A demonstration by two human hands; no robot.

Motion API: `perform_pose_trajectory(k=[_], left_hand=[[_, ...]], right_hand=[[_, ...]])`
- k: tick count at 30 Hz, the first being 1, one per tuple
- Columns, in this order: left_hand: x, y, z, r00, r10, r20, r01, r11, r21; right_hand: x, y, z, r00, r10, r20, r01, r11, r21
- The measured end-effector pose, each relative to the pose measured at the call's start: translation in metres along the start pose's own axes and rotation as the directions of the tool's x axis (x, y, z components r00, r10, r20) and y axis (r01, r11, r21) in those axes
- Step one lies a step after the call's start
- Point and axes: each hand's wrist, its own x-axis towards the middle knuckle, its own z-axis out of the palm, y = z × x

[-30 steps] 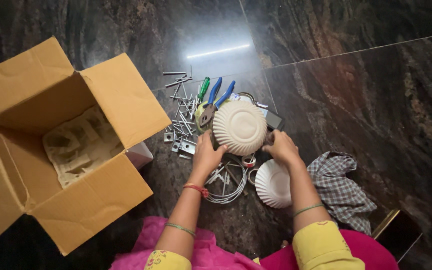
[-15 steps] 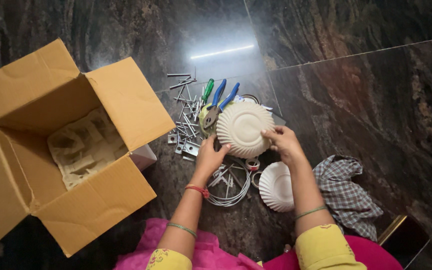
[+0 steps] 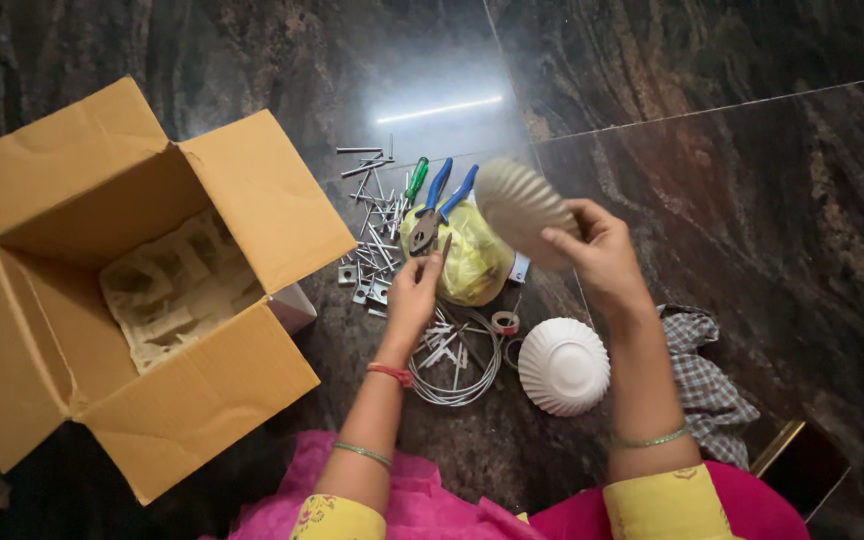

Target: The person sits on the floor and opens a cardboard box. They remove a plastic bag, a coiled wire, a remote control, and several small metal hardware items, placing them on the floor. The person then removes a paper plate and a small tin from the pile.

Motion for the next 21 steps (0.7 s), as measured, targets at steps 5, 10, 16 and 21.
perform_pose_trajectory(k=[5, 10, 16, 21], left_hand=[[-0.008, 0.026, -0.006, 0.916, -0.284, 0.282, 0.383, 0.829, -0.408], [-0.014, 0.026, 0.003, 0.918, -0.261, 0.298, 0.360, 0.862, -0.357], [-0.001, -0.005, 0.011, 0.984, -0.125, 0.129, 0.172, 0.860, -0.479], [0.005, -0.014, 0.011, 0.997, 0.076, 0.024, -0.058, 0.901, -0.430]], right_hand=[[-0.016, -0.014, 0.026, 0.937, -0.195, 0.289, 0.340, 0.701, -0.627], [-0.014, -0.011, 0.031, 0.941, -0.032, 0.338, 0.305, 0.520, -0.798], [0.000, 0.034, -0.041, 0.988, -0.057, 0.144, 0.148, 0.614, -0.775], [0.002, 0.111, -0.062, 0.899, 0.408, 0.160, -0.079, 0.510, -0.856]])
